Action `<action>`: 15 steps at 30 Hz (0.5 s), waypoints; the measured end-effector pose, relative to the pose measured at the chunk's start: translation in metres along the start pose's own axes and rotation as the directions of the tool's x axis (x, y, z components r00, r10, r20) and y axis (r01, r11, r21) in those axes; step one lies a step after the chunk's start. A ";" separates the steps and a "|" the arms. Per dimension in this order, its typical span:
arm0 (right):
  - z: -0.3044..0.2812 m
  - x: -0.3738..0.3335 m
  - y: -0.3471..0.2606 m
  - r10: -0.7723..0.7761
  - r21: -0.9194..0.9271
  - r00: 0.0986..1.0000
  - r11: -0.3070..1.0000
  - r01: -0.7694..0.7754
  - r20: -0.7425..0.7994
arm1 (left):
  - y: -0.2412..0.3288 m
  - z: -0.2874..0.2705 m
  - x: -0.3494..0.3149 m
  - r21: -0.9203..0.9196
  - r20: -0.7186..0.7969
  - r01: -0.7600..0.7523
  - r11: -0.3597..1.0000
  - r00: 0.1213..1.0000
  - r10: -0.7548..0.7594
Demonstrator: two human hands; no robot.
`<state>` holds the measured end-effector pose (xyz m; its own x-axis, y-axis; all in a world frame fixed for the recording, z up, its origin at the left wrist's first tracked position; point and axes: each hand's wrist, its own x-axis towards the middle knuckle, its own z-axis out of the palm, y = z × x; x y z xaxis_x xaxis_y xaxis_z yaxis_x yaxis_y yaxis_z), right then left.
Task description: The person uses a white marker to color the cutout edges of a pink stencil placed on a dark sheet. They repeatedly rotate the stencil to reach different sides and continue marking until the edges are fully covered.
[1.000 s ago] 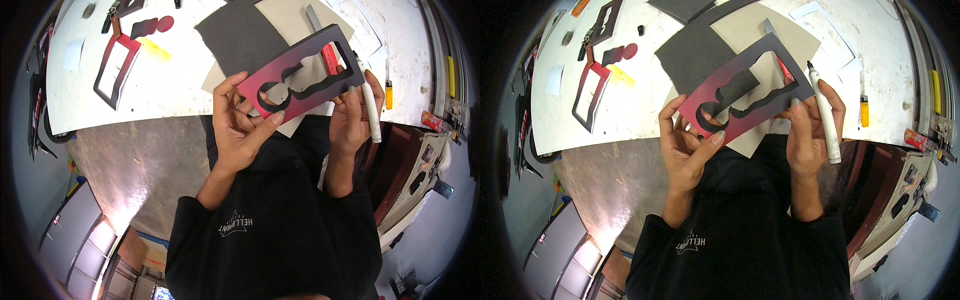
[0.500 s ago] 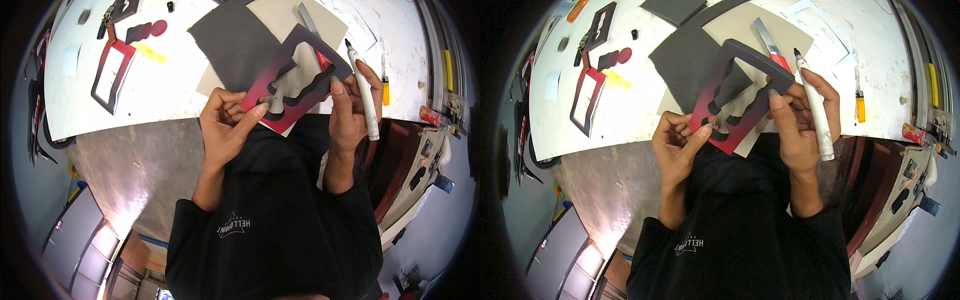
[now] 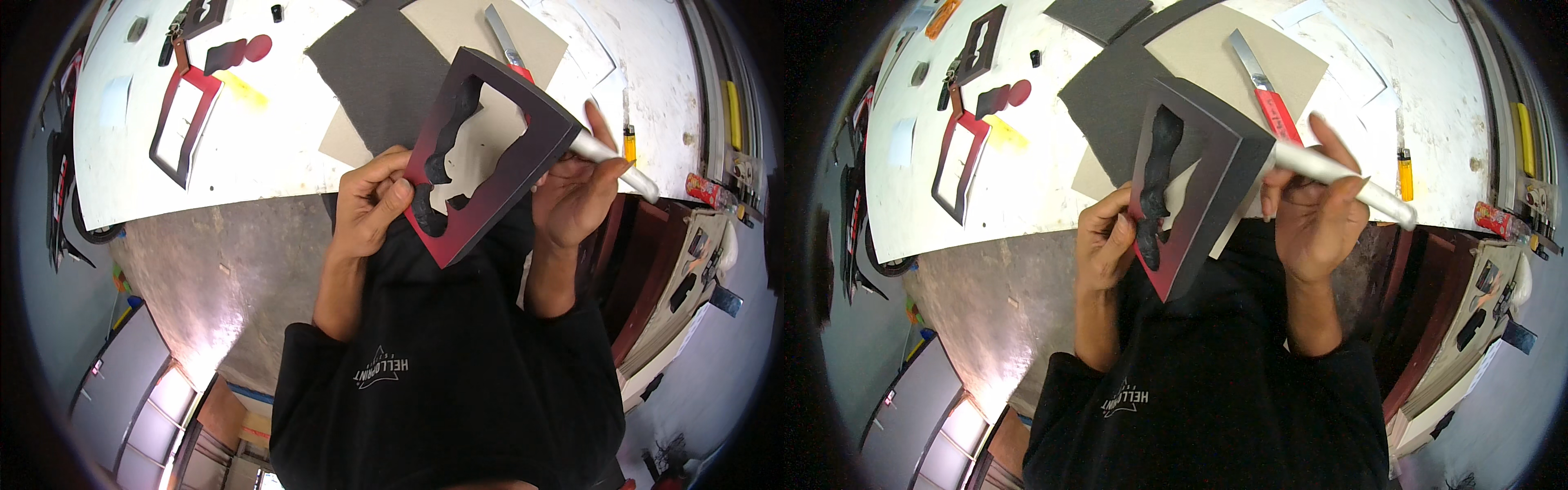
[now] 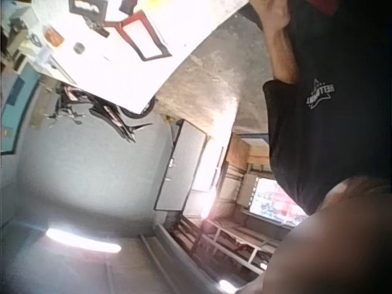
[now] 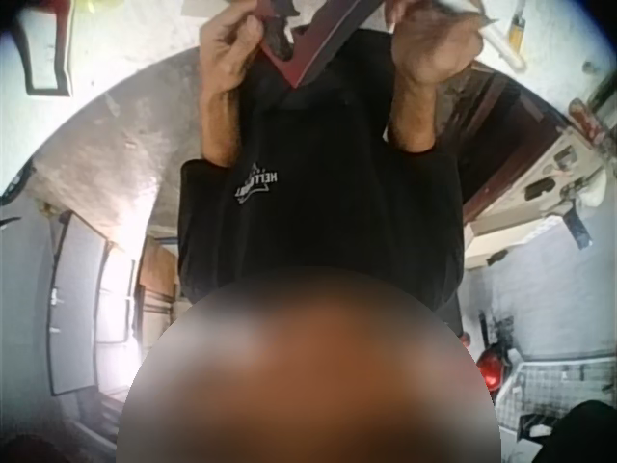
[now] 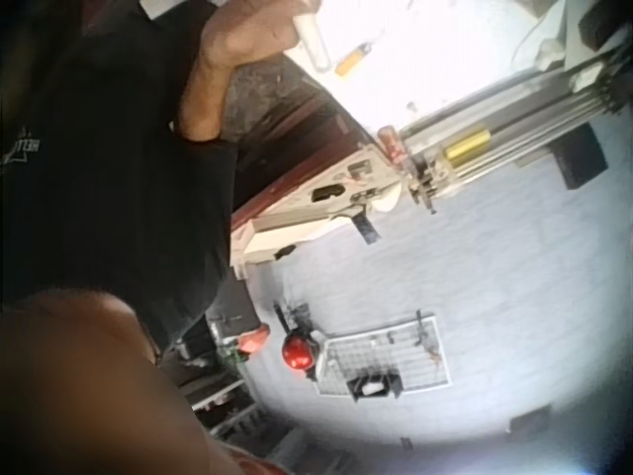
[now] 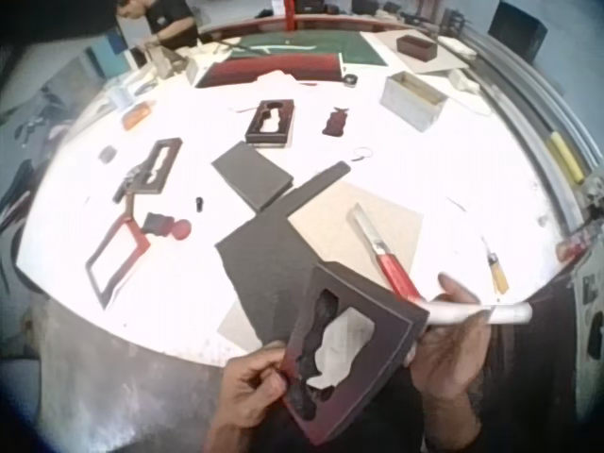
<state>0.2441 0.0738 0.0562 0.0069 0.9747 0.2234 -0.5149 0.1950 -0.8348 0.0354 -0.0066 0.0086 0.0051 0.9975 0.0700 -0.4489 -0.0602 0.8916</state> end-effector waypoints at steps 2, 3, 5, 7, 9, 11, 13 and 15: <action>-0.014 -0.012 0.003 0.057 0.037 0.997 0.998 -0.059 0.058 | -0.001 0.002 0.001 -0.022 -0.014 -0.020 1.000 1.000 0.019; -0.009 -0.017 -0.001 0.062 0.025 0.997 0.998 -0.064 0.051 | -0.003 0.004 0.001 -0.033 -0.021 -0.031 0.999 0.999 0.030; -0.007 -0.026 0.000 0.069 -0.015 0.997 0.998 -0.068 0.043 | -0.001 0.008 0.001 -0.057 -0.020 -0.018 0.998 1.000 0.017; -0.018 -0.035 0.002 0.087 -0.129 0.989 0.989 -0.071 0.121 | 0.004 0.014 0.003 -0.043 -0.019 -0.023 0.999 1.000 0.022; -0.020 -0.037 0.001 0.081 -0.226 0.976 0.974 -0.034 0.203 | 0.008 0.018 0.004 0.009 -0.027 -0.051 0.999 0.998 0.051; -0.011 -0.033 -0.002 0.060 -0.286 0.957 0.958 0.025 0.282 | 0.007 0.019 0.003 0.029 -0.034 -0.057 0.998 0.998 0.058; -0.001 -0.028 -0.007 0.045 -0.328 0.935 0.942 0.078 0.351 | 0.007 0.020 0.003 0.020 -0.034 -0.051 0.998 0.998 0.052; -0.006 -0.024 -0.006 0.037 -0.378 0.903 0.915 0.142 0.429 | 0.011 0.022 0.002 -0.015 -0.037 -0.030 0.999 0.999 0.029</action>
<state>0.2523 0.0498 0.0533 -0.3806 0.8400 0.3866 -0.1463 0.3581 -0.9221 0.0504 -0.0058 0.0283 -0.0409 0.9960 0.0793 -0.4626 -0.0893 0.8821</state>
